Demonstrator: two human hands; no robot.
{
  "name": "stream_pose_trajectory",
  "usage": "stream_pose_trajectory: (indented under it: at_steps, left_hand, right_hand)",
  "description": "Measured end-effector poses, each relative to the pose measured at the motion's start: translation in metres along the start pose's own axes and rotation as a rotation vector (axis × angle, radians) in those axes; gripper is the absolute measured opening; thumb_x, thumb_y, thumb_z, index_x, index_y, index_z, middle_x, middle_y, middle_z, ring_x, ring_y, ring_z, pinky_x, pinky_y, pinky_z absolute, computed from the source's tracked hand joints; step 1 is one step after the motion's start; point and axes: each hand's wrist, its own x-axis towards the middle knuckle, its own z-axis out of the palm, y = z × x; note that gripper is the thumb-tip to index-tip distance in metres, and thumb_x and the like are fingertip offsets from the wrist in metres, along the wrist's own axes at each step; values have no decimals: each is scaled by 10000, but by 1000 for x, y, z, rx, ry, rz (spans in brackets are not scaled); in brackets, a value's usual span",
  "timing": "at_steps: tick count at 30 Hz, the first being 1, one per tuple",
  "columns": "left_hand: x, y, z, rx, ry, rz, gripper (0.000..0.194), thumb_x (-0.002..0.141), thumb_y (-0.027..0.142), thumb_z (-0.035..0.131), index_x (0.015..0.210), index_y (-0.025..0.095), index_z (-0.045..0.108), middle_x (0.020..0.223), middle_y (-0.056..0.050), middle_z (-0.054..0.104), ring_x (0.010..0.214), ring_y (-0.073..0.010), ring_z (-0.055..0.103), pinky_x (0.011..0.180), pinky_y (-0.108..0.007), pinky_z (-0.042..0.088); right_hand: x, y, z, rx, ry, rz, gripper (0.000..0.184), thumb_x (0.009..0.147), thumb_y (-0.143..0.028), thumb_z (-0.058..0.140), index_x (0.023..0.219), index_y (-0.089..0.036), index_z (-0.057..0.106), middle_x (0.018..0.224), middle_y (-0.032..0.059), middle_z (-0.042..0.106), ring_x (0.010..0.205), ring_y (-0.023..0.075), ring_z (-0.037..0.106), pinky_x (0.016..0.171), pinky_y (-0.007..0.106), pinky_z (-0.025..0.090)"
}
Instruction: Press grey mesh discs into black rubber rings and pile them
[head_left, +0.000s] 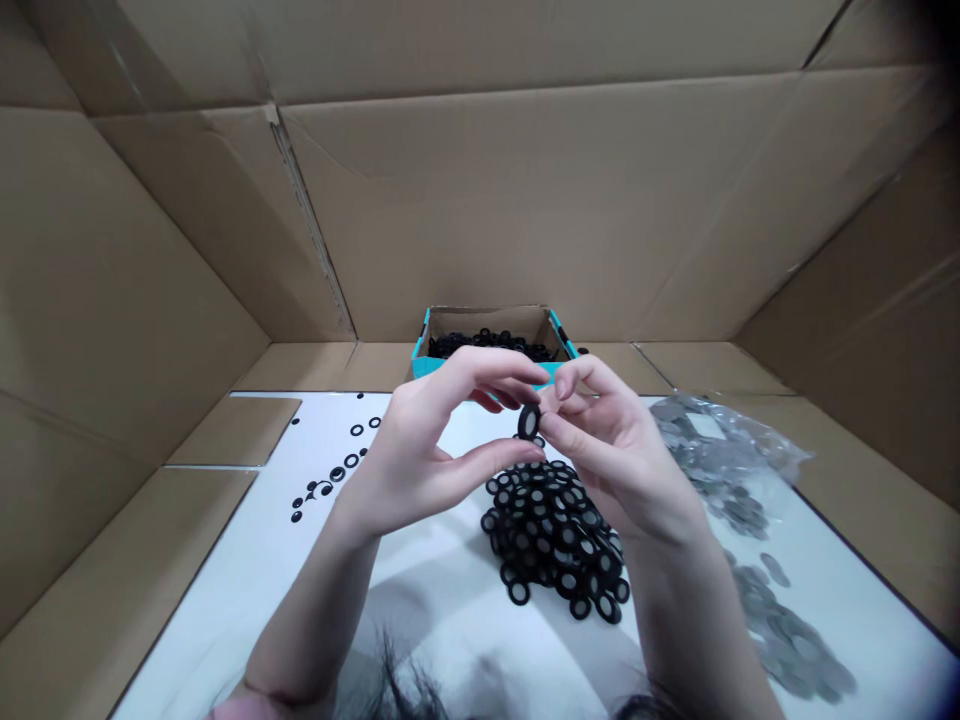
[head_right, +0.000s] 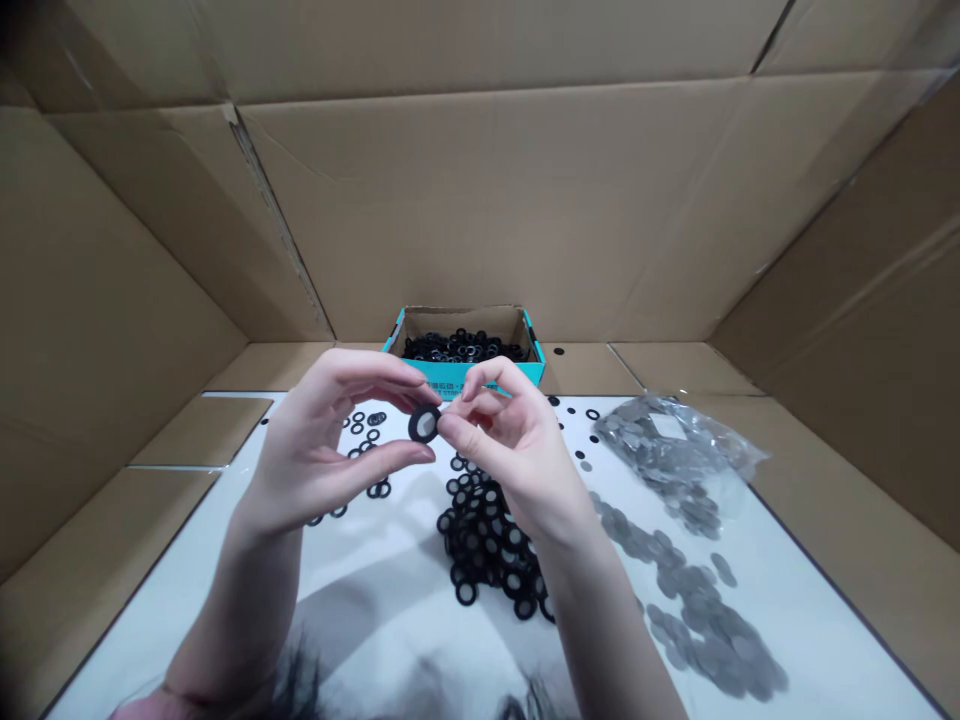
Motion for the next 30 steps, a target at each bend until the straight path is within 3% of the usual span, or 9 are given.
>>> stream_pose_trajectory:
  at_steps: [5,10,14,17,21,26,30]
  left_hand:
    - [0,0,0,-41,13,50,509,810,119,818,1245,259,594,1138,-6,703,970,-129,735,912,-228,621]
    - [0,1,-3,-26,3,60,432,863,179,780,1244,261,593,1105,-11,722,946,-152,757,863,-251,648]
    - [2,1,-8,2,-77,51,429,881,189,763,1268,256,589,1162,-41,735,1002,-181,760,924,-300,630]
    - [4,-2,-9,45,-111,81,469,858,198,789,1282,240,593,1209,-67,732,1070,-193,736,997,-316,588]
    - [5,-7,-6,79,-69,154,478,840,234,809,1270,249,600,1195,-63,737,1083,-200,710,974,-318,575]
    - [6,-7,-6,108,-101,179,354,898,174,729,1226,248,619,1078,-42,763,1028,-191,696,937,-312,572]
    - [6,-4,-11,156,-162,176,394,885,31,656,1213,246,623,1100,-25,754,1043,-174,676,910,-274,571]
  right_hand:
    - [0,-1,2,-2,-24,59,467,674,-508,875,812,-252,509,645,-53,585,581,122,554,540,248,467]
    - [-1,0,2,17,-63,85,457,698,-493,861,846,-256,500,674,-47,599,580,117,541,547,251,458]
    - [-3,1,1,74,-110,107,448,716,-448,865,886,-265,493,708,-47,634,603,118,561,570,250,456]
    - [-3,2,2,84,-87,110,452,718,-428,869,901,-272,487,696,-57,627,595,115,551,565,249,455]
    - [-3,2,3,52,-52,100,475,713,-458,864,919,-283,473,710,-52,618,633,132,554,575,264,465]
    - [-4,3,2,74,-108,82,449,767,-388,844,974,-291,457,758,-51,647,639,116,532,574,244,441]
    - [-5,4,2,131,-160,56,393,820,-294,814,997,-285,463,702,-83,609,620,88,497,574,213,408]
